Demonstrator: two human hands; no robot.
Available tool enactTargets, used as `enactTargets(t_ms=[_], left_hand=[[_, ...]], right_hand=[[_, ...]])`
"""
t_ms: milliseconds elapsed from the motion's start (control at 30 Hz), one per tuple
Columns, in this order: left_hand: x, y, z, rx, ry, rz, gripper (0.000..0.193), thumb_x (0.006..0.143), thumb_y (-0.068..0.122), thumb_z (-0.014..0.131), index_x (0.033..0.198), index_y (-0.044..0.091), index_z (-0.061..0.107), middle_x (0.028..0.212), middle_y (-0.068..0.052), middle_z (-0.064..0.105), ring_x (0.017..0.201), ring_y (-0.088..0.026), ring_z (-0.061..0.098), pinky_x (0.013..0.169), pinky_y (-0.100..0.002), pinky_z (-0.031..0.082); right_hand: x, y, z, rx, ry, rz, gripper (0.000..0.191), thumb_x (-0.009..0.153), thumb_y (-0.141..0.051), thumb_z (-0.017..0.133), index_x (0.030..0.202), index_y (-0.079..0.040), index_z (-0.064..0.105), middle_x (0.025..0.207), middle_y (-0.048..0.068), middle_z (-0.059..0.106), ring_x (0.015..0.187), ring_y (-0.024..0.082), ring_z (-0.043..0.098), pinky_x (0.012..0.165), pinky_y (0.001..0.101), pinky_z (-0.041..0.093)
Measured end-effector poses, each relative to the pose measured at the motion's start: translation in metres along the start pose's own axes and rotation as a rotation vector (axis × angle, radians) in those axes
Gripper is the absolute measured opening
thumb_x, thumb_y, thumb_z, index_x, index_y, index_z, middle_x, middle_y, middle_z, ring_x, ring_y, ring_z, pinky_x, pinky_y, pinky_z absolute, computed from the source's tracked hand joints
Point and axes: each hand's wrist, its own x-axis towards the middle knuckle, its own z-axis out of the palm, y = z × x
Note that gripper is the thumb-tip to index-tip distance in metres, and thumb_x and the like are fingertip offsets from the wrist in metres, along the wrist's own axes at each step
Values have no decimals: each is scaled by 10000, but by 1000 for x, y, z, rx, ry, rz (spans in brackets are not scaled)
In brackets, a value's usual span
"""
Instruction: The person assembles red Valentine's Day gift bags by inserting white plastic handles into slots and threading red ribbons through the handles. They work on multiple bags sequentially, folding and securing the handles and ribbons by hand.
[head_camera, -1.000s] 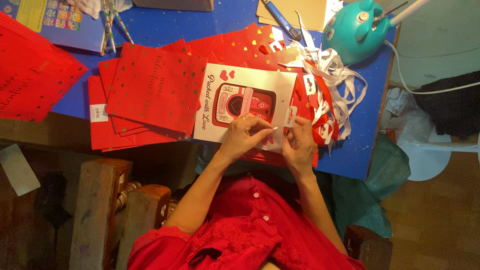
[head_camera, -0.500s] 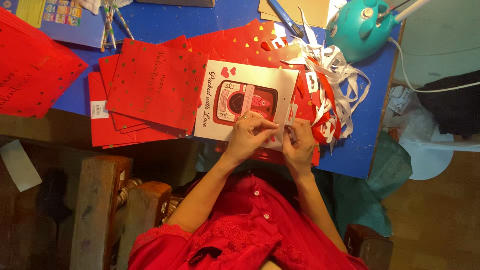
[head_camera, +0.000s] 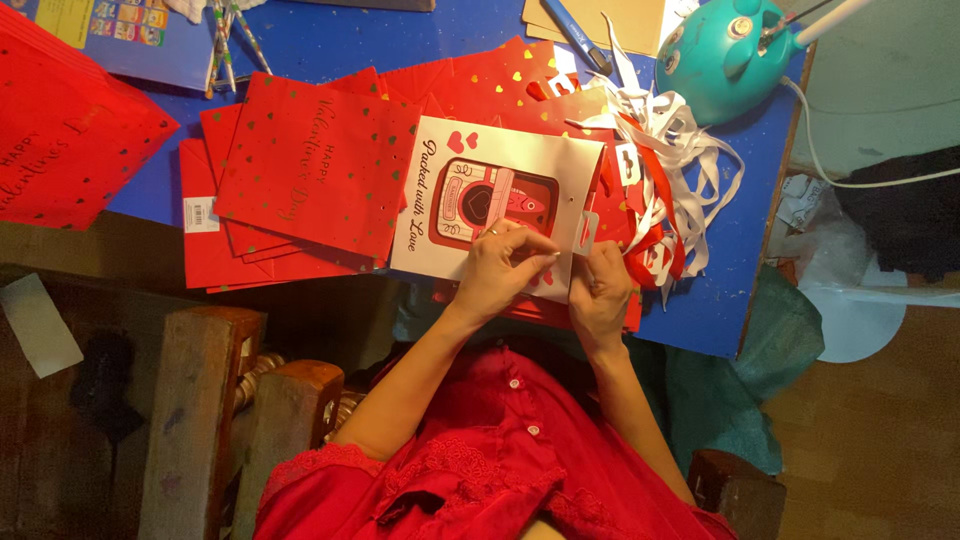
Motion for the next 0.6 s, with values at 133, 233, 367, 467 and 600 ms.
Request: enactTargets(t_ms=[133, 233, 367, 467, 600], left_hand=[[1, 6, 6, 360, 58, 130, 276, 888, 308, 808, 1059, 110, 723, 908, -1, 680, 847, -160, 695, 843, -353, 539], [3, 11, 12, 485, 91, 216, 520, 761, 466, 860, 1108, 138, 653, 818, 32, 653, 873, -203, 615, 884, -404, 436], [1, 11, 16, 581, 68, 206, 580, 763, 412, 839, 1218, 141, 603, 839, 20, 612, 924, -209, 565, 936, -431, 390], [1, 9, 17, 546, 97, 242, 505, 810, 297, 783, 1248, 136, 591, 865, 23, 614, 952, -207, 570, 993, -440, 389], [0, 8, 13, 457, 117, 230, 415, 858, 219, 736, 1242, 127, 606, 898, 2, 639, 946, -214, 611, 951, -411, 455]], right_hand=[[-1, 4, 1, -49, 9, -9, 315, 811, 132, 521, 1060, 16, 677, 899, 119, 514, 814, 249, 553, 736, 328, 468], [2, 4, -1, -63, 7, -47, 184, 828, 119, 576, 981, 20, 598, 927, 117, 516, 821, 252, 555, 743, 328, 462], [7, -4, -21, -97, 30, -121, 312, 804, 146, 532, 1046, 3, 668, 939, 108, 576, 852, 234, 595, 760, 334, 487], [21, -11, -41, -252, 258, -196, 330, 883, 176, 606, 1075, -48, 754, 868, 102, 556, 834, 238, 532, 765, 376, 438], [68, -9, -62, -401, 341, -258, 181, 1027, 89, 699, 1152, -39, 726, 969, 108, 631, 915, 256, 572, 891, 394, 439]])
